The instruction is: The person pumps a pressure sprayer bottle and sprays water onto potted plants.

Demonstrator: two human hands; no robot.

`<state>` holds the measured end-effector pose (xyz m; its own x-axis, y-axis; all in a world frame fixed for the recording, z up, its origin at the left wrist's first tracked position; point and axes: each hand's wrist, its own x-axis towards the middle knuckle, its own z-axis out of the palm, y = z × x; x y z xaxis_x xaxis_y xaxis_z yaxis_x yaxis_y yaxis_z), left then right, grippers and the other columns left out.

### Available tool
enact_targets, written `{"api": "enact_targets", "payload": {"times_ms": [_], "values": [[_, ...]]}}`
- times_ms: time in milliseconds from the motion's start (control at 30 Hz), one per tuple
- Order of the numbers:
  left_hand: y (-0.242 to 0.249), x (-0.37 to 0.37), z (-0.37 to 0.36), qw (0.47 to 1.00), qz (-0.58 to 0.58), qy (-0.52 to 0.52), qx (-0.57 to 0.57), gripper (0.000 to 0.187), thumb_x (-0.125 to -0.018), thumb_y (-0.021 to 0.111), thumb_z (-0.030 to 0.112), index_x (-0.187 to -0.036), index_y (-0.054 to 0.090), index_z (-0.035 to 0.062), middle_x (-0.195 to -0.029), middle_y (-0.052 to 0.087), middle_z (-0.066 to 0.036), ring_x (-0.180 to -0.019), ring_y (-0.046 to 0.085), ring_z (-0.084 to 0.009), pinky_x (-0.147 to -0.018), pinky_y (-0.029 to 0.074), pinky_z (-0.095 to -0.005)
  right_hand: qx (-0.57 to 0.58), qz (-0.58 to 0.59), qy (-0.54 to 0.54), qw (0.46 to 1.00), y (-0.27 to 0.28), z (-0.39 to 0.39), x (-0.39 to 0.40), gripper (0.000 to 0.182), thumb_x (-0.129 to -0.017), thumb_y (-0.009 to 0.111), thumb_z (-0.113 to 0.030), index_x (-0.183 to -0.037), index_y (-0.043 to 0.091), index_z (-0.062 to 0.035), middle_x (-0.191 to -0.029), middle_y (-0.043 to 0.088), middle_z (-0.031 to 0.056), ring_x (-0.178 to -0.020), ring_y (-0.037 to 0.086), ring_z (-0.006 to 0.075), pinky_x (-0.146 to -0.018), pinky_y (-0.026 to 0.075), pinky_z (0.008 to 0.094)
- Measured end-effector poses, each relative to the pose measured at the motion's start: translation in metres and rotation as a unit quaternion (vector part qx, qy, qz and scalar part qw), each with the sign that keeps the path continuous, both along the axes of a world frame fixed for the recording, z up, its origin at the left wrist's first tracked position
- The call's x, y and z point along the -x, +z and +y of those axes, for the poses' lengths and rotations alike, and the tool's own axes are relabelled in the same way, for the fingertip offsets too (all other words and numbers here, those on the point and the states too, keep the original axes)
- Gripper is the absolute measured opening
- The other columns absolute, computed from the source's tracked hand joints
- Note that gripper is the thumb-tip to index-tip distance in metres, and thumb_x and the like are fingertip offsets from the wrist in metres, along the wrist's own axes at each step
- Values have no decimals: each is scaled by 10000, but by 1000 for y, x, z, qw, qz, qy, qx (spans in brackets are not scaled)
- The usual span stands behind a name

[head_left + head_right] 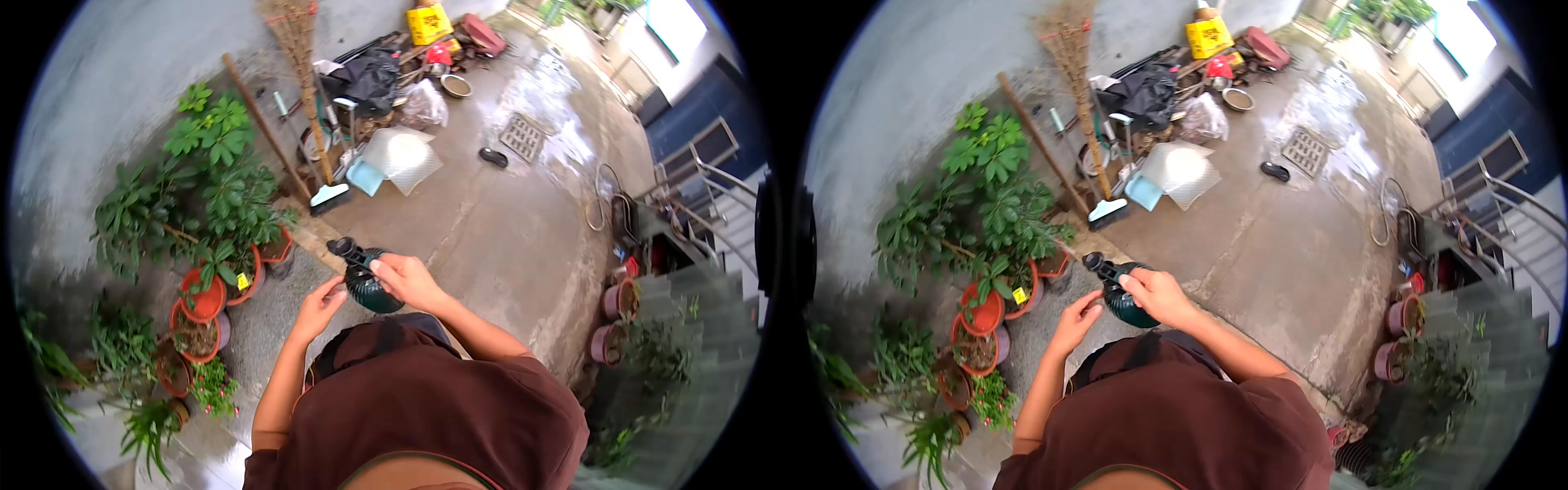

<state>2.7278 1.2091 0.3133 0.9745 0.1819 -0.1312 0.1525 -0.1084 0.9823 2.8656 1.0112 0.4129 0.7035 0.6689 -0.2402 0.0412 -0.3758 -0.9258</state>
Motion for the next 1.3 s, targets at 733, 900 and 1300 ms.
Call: {"api": "enact_targets", "payload": {"times_ms": [733, 900, 1300], "values": [[11, -5, 9, 998, -38, -36, 32, 359, -1001, 560, 206, -1270, 581, -30, -1129, 619, -46, -1008, 558, -148, -924, 424, -293, -51, -150, -2, 987, 37, -42, 56, 397, -996, 536, -363, -823, 578, -8, -593, 479, 162, -519, 476, 285, -533, 390, 423], [-11, 8, 0, 997, 25, -59, 48, 365, -1002, 549, 158, -1306, 567, -45, -1243, 621, -113, -1165, 572, -206, -1045, 406, -354, -16, -154, 28, 988, 16, -56, 66, 443, -996, 518, -414, -817, 593, -16, -610, 475, 188, -556, 495, 320, -566, 402, 437], [23, -40, -170, 976, 11, -215, 20, 266, -984, 584, 162, -1161, 589, -37, -1000, 616, -6, -889, 536, -78, -795, 439, -243, -68, 9, -186, 980, -9, -213, 80, 465, -977, 530, -428, -751, 602, -27, -581, 564, 62, -542, 538, 187, -559, 437, 371]]}}
